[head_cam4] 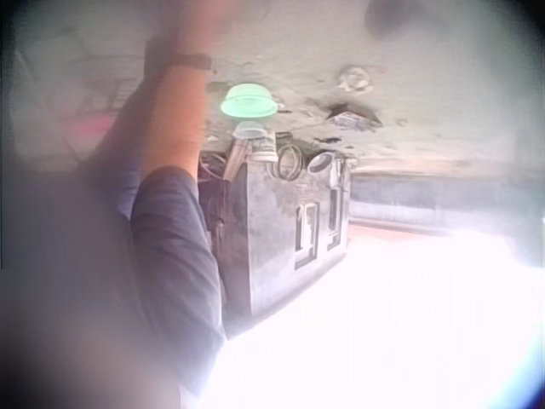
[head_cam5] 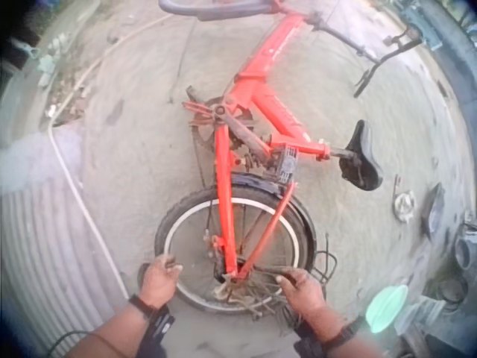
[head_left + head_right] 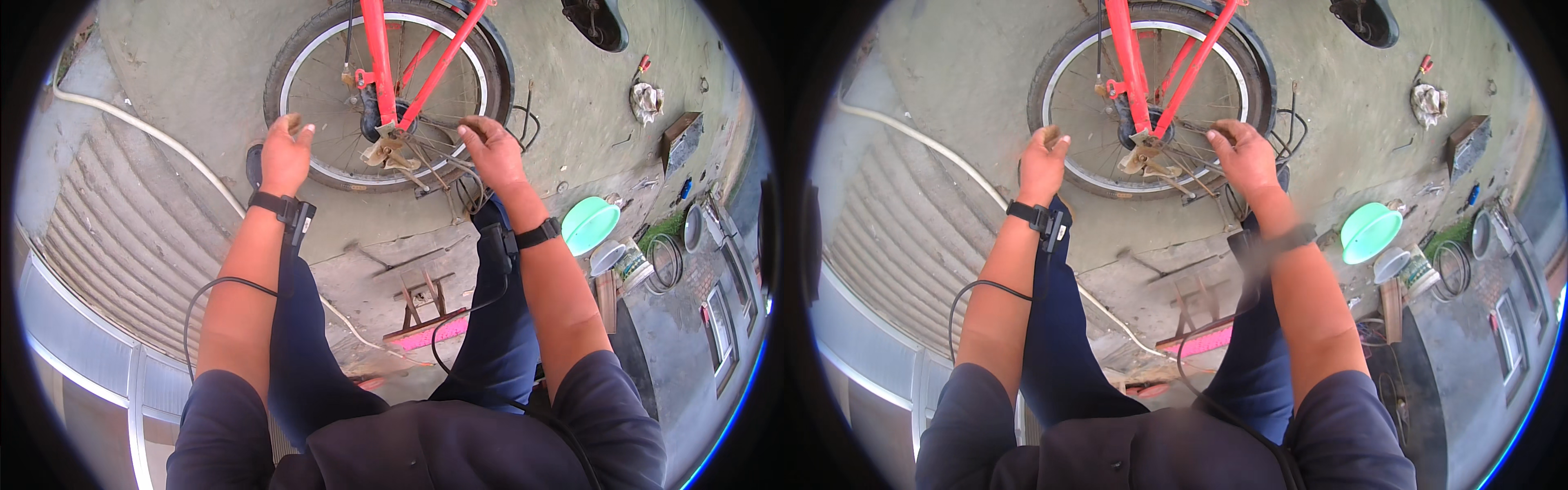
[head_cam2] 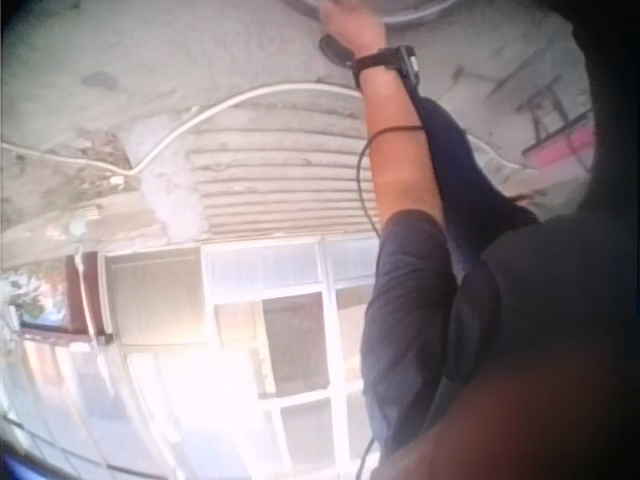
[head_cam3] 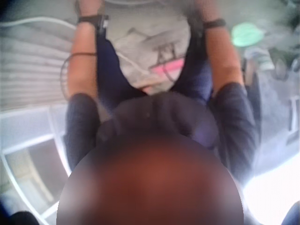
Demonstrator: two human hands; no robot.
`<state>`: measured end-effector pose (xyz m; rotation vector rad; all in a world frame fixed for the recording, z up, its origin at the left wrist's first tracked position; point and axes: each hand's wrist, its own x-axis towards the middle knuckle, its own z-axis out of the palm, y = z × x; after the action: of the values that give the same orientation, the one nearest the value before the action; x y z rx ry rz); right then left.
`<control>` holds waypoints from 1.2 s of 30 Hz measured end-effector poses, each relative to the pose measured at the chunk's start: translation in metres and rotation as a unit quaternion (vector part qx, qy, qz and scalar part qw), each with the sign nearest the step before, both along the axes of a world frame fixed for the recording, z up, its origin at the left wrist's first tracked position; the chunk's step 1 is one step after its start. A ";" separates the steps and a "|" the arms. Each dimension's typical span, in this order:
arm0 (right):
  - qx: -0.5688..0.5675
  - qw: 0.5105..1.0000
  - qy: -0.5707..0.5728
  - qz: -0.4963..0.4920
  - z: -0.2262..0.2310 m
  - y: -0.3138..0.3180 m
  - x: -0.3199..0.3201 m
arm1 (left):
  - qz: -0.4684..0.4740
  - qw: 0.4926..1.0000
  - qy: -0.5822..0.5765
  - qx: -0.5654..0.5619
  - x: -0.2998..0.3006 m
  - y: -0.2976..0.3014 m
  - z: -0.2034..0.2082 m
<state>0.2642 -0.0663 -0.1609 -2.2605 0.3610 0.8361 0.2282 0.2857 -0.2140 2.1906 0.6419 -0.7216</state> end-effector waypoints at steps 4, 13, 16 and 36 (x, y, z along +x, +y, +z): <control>-0.024 0.990 -0.027 0.136 -0.018 0.013 -0.038 | 0.007 0.992 0.031 -0.122 -0.018 -0.057 0.008; -0.004 0.994 -0.016 0.110 -0.054 0.049 -0.053 | 0.001 0.994 0.030 -0.109 -0.027 -0.112 -0.015; -0.027 0.995 -0.023 0.098 -0.060 0.059 -0.055 | -0.008 0.997 0.021 -0.071 -0.028 -0.113 -0.020; -0.025 0.990 -0.026 0.137 -0.068 0.057 -0.050 | 0.043 0.994 -0.007 -0.104 -0.052 -0.101 -0.027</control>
<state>0.2139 -0.0096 -0.2290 -2.4087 0.0463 0.9124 0.1767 0.1845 -0.2408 1.9623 0.6217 -0.6959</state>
